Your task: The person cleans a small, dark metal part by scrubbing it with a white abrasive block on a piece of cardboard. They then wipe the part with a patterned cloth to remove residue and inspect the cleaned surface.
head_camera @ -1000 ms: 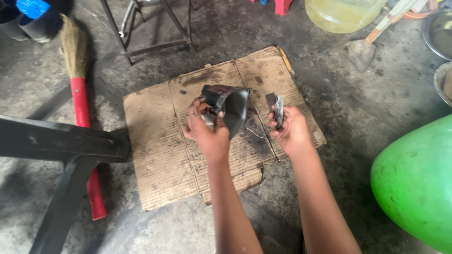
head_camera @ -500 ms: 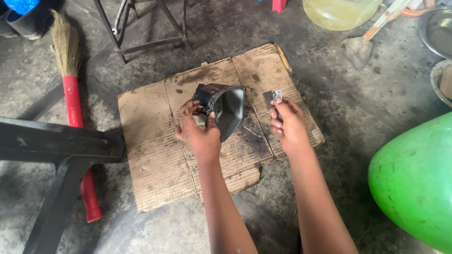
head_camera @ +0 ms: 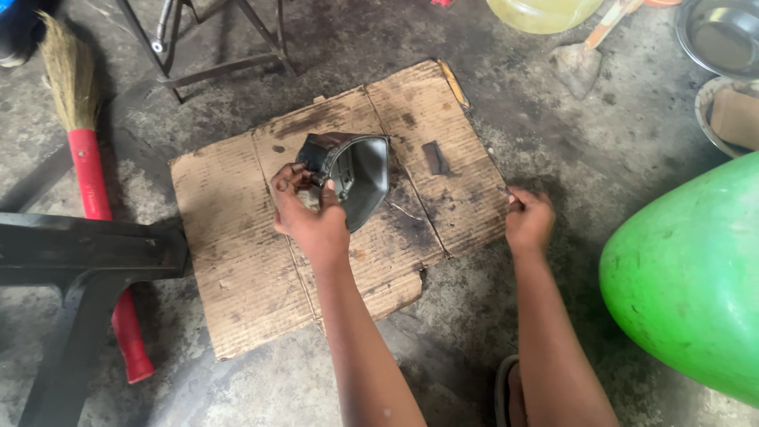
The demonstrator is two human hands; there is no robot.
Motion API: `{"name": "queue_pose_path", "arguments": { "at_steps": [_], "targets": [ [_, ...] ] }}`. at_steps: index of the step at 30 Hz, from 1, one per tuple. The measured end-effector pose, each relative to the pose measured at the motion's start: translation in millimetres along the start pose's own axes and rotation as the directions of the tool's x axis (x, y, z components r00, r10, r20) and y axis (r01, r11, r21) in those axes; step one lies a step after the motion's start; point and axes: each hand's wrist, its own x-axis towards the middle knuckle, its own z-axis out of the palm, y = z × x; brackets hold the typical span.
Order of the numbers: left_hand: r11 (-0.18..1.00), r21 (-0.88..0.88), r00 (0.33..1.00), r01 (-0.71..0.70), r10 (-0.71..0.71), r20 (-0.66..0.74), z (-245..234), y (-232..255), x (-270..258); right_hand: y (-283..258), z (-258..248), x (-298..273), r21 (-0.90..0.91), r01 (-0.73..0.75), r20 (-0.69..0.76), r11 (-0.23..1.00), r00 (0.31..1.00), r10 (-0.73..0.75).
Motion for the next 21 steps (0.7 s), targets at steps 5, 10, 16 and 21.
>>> {"name": "queue_pose_path", "arguments": {
  "at_steps": [5,10,16,21],
  "targets": [
    [0.99,-0.137,0.999,0.031,-0.035,-0.024,8,2,0,-12,4,-23,0.125,0.006,-0.125,0.992,0.992,0.009],
    [0.998,-0.062,0.998,0.03,-0.034,-0.059,10,6,4,-28,10,-22,0.114,-0.285,-0.136,0.952,0.944,0.299],
    [0.971,-0.21,0.991,0.113,-0.125,-0.044,3,5,6,-2,6,4,0.08,-0.065,-0.364,0.995,0.927,0.09],
    [0.965,-0.248,0.99,0.087,-0.111,-0.087,4,0,8,-10,-5,7,0.044,-0.061,-0.251,0.997,0.965,0.07]
  ]
}}
